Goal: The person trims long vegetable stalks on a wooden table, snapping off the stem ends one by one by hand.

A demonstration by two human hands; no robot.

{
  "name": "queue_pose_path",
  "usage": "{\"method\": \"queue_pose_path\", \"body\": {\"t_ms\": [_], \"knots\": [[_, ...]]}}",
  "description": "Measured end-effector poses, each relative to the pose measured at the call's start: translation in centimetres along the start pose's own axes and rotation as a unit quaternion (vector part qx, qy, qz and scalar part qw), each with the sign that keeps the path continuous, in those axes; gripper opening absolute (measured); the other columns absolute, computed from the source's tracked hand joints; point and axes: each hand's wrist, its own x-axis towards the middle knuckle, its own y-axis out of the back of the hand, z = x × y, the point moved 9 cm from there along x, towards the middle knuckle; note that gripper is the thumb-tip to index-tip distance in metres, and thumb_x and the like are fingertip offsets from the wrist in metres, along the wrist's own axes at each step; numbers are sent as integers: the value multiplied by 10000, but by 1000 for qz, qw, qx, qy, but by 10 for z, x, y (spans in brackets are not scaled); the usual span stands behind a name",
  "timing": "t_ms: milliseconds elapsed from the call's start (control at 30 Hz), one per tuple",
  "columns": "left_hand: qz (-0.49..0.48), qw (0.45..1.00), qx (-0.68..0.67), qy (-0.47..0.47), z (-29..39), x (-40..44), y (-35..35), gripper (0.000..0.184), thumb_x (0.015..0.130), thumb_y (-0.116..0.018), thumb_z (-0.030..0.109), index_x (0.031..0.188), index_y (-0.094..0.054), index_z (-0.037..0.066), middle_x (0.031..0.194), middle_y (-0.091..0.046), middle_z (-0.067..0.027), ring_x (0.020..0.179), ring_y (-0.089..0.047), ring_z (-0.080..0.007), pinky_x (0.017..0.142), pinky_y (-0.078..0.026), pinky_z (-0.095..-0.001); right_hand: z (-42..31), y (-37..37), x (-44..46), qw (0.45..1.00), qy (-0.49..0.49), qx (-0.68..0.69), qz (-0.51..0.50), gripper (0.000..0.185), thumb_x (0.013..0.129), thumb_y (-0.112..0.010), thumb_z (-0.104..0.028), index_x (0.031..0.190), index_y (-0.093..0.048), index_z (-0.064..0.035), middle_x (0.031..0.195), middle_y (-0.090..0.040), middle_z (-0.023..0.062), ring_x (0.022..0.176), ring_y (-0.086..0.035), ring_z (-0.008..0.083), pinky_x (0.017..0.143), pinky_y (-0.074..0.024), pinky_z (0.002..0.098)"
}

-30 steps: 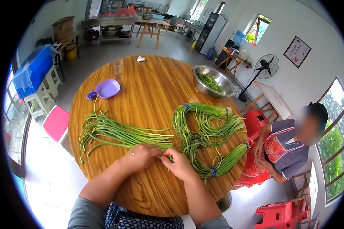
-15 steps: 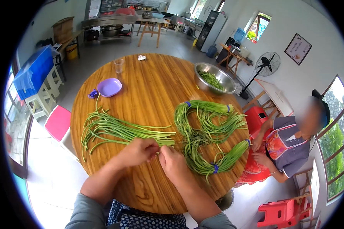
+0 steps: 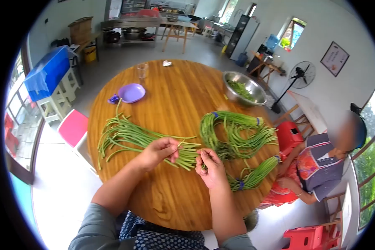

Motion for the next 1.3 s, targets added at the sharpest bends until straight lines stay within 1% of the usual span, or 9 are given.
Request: {"method": "queue_pose_path", "body": {"t_ms": [233,333,500,600,700,767,867,1167,1300], "knots": [[73,991,70,-91,-9,1,0,103,969,-625,109,1035,-610,32,874,-627,-45,741,-602,-135,698,-519,-273,29,-26,-3,988,-70,135,-31,190,1025,-527,-263,1076,-563,-83,827,-567,51,565,-456,117,553,-361,240],[118,906,349,-208,15,-9,-15,145,891,-723,115,1014,-702,42,872,-621,-49,764,-592,-147,691,-482,-287,28,-28,-2,985,-61,161,-13,223,1025,-523,-317,1042,-556,-97,837,-569,48,572,-464,114,561,-367,239],[70,913,372,-150,14,-14,-41,210,920,-693,131,1101,-657,30,912,-613,-53,808,-592,-150,745,-488,-286,37,-10,6,998,-9,65,21,251,1032,-493,-359,998,-544,-115,828,-554,23,574,-461,103,552,-367,241],[111,927,305,-187,8,-14,-28,311,963,-642,160,1216,-555,0,914,-625,-80,824,-606,-155,762,-508,-301,34,-7,6,984,-56,165,-22,299,1043,-458,-366,914,-511,-101,825,-528,38,627,-474,152,587,-375,267],[146,936,261,-185,11,-13,-15,279,978,-622,162,1196,-567,-4,942,-637,-89,865,-618,-162,788,-512,-301,6,-7,2,970,-21,240,-15,350,1041,-443,-397,876,-484,-91,861,-529,61,717,-503,196,648,-415,303],[162,935,254,-189,13,-15,-8,262,986,-609,160,1188,-572,-2,967,-647,-96,897,-624,-164,809,-513,-301,-18,-1,-2,956,13,293,-3,350,1032,-474,-379,895,-503,-59,896,-532,93,883,-530,247,800,-484,382],[169,933,263,-179,14,-15,-5,253,984,-610,160,1183,-580,6,959,-649,-99,887,-628,-165,806,-517,-303,-37,15,-11,953,36,297,54,336,1026,-494,-354,886,-488,-49,897,-516,91,880,-531,246,819,-498,384],[166,926,284,-186,21,-18,-9,243,974,-617,156,1165,-584,10,936,-641,-134,842,-631,-204,763,-519,-319,-30,62,-62,922,53,342,173,414,1028,-485,-370,1020,-503,43,1024,-560,147,1045,-564,302,940,-498,436],[155,917,311,-194,24,-17,-10,246,971,-620,162,1158,-585,6,936,-643,-143,818,-631,-227,745,-522,-334,-99,71,6,919,97,334,187,464,1036,-438,-414,1157,-447,33,1124,-517,139,1044,-560,300,915,-538,442]]}}
